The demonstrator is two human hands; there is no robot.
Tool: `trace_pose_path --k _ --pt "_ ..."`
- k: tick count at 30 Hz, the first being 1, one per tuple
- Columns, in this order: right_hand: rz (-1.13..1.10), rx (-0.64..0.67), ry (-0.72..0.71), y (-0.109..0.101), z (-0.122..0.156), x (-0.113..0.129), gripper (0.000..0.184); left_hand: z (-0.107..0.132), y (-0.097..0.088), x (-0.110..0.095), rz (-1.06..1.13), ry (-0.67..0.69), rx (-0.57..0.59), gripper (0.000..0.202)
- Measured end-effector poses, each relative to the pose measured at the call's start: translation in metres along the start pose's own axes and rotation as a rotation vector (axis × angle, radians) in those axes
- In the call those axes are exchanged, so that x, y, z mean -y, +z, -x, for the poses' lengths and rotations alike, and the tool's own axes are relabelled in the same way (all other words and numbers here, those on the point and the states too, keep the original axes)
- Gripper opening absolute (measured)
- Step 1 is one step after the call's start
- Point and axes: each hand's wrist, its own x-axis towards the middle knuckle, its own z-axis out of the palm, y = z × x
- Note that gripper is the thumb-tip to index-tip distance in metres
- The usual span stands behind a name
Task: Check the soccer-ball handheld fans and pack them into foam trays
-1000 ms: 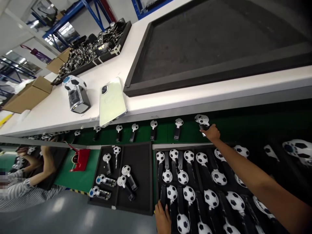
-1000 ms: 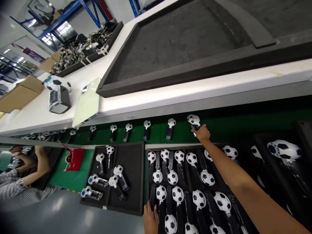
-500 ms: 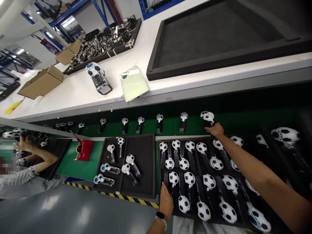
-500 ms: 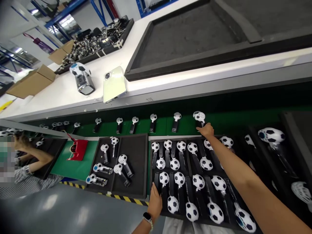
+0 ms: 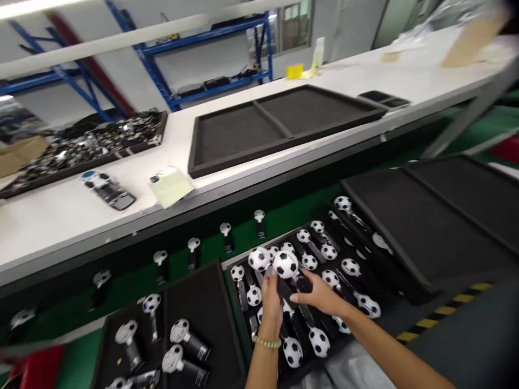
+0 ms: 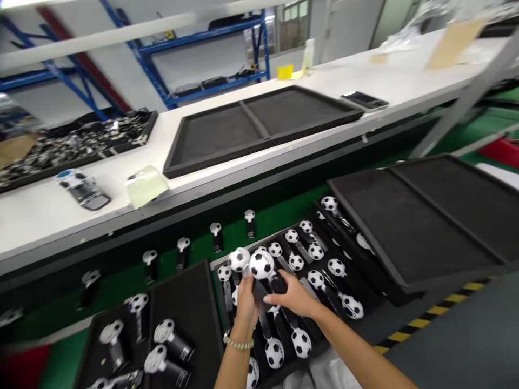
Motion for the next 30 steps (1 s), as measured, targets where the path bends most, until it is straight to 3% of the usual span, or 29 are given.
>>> trace_pose_path --k 2,4,6,9,12,14,18,23,27,30 --pt "0.101 -0.027 -0.091 -0.001 0.021 0.023 0.046 0.007 0.022 -0.006 0.156 -0.044 -0.004 0.043" --pt "0.093 -0.103 -0.115 -0.011 0.035 0.046 0.042 0.017 0.035 -0.008 0.254 -0.097 0.088 0.037" --pt "-0.113 -0.151 -0.055 -0.024 0.045 0.065 0.036 0.027 0.046 -0.012 0.297 -0.114 0.181 0.032" --pt "-0.524 -0.150 0.008 -0.050 0.052 0.084 0.032 0.042 0.075 -0.021 0.235 -0.107 0.210 0.039" --pt "-0.747 -0.126 0.004 -0.080 0.056 0.102 0.032 0.054 0.120 -0.030 0.108 -0.121 0.252 0.046" --pt "-0.837 -0.085 0.031 -0.104 0.060 0.116 0.031 0.062 0.153 -0.031 0.040 -0.070 0.266 0.040" --pt "-0.927 0.026 0.087 -0.159 0.074 0.144 0.035 0.075 0.219 -0.014 -0.020 0.078 0.219 0.034" --pt "-0.897 0.103 0.148 -0.222 0.091 0.167 0.039 0.088 0.292 0.022 0.002 0.039 0.290 0.032" --pt "-0.886 0.165 0.160 -0.259 0.100 0.177 0.039 0.098 0.335 0.040 0.019 0.102 0.246 0.033" --pt "-0.852 0.188 0.159 -0.278 0.103 0.180 0.043 0.104 0.355 0.046 0.031 0.134 0.228 0.033"
